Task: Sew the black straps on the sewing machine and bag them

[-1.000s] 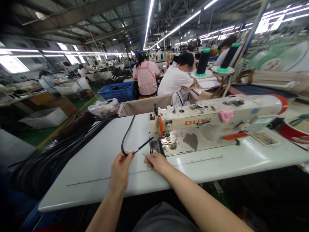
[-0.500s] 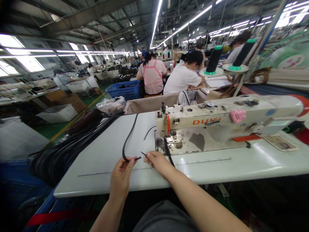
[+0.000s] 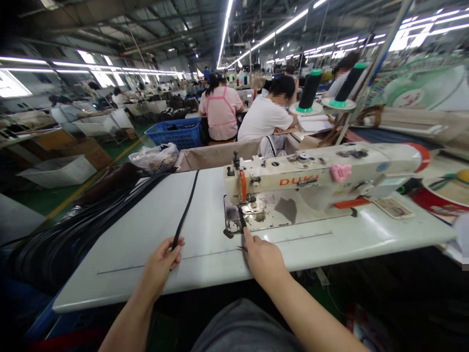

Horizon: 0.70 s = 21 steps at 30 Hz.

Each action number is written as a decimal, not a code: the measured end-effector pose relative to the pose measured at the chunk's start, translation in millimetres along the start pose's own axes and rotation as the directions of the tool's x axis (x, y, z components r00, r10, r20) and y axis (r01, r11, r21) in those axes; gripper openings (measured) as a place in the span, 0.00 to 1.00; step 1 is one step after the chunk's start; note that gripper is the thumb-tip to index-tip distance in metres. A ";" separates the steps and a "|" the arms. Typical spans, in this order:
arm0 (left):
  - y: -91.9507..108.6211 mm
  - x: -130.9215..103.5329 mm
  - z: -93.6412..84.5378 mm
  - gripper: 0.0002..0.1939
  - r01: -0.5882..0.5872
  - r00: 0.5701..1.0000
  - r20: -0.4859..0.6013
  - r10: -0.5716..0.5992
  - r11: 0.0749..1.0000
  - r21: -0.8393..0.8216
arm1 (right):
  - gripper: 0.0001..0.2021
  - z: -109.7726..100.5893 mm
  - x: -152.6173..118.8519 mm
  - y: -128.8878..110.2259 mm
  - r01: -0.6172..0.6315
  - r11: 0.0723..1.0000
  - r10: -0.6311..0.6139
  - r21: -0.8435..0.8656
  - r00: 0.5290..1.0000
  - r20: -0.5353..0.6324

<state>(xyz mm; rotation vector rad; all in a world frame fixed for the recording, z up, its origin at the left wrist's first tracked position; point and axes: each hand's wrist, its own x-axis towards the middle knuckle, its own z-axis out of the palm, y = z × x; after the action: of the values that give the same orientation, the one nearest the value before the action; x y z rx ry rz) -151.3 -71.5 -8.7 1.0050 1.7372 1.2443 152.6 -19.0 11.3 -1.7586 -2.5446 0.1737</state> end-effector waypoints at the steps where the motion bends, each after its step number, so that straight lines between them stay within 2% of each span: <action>1: -2.7 5.4 -7.0 0.31 -0.006 1.000 -0.022 0.007 0.998 0.060 | 0.27 0.4 -0.7 -0.7 0.000 1.000 0.001 -0.020 1.000 0.014; 4: -8.1 22.0 -33.7 0.31 -0.028 0.989 -0.129 0.070 0.953 0.301 | 0.27 1.2 -0.9 -2.9 0.011 0.998 -0.009 -0.066 1.000 0.023; 7: -6.9 35.8 -69.6 0.28 0.010 0.962 -0.244 0.120 0.881 0.473 | 0.27 2.4 0.3 -2.5 0.027 0.996 -0.025 -0.091 1.000 0.018; 10: -3.1 45.6 -120.9 0.24 0.060 0.919 -0.345 0.188 0.801 0.596 | 0.27 6.0 2.6 1.1 0.048 0.994 -0.047 -0.095 0.999 0.017; 12: -3.1 47.7 -165.6 0.23 0.103 0.862 -0.428 0.271 0.734 0.671 | 0.27 10.3 4.7 4.5 0.065 0.994 -0.066 -0.088 0.998 0.000; 14: -6.4 43.4 -214.2 0.24 0.202 0.795 -0.515 0.321 0.660 0.723 | 0.27 15.9 7.0 7.7 0.079 0.994 -0.082 -0.076 0.996 -0.033; 16: -12.8 31.8 -258.0 0.24 0.390 0.733 -0.621 0.277 0.577 0.718 | 0.26 21.6 8.8 10.3 0.086 0.994 -0.090 -0.062 0.993 -0.072; 17: -16.9 23.9 -275.9 0.23 0.445 0.717 -0.653 0.246 0.559 0.700 | 0.26 24.1 9.5 11.4 0.086 0.995 -0.091 -0.056 0.992 -0.090; 19: -26.9 6.2 -301.3 0.18 0.508 0.706 -0.684 0.183 0.541 0.670 | 0.26 28.5 10.4 13.3 0.084 0.995 -0.089 -0.050 0.990 -0.113; 21: -38.3 -10.5 -314.6 0.11 0.521 0.712 -0.686 0.148 0.545 0.657 | 0.26 32.0 10.8 15.0 0.089 0.995 -0.094 -0.046 0.988 -0.121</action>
<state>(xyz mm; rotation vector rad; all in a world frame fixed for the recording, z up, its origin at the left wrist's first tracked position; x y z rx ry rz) -436.9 -203.7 30.0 0.7750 3.1299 0.5698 159.5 -5.9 -22.5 -1.6069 -2.5504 0.0094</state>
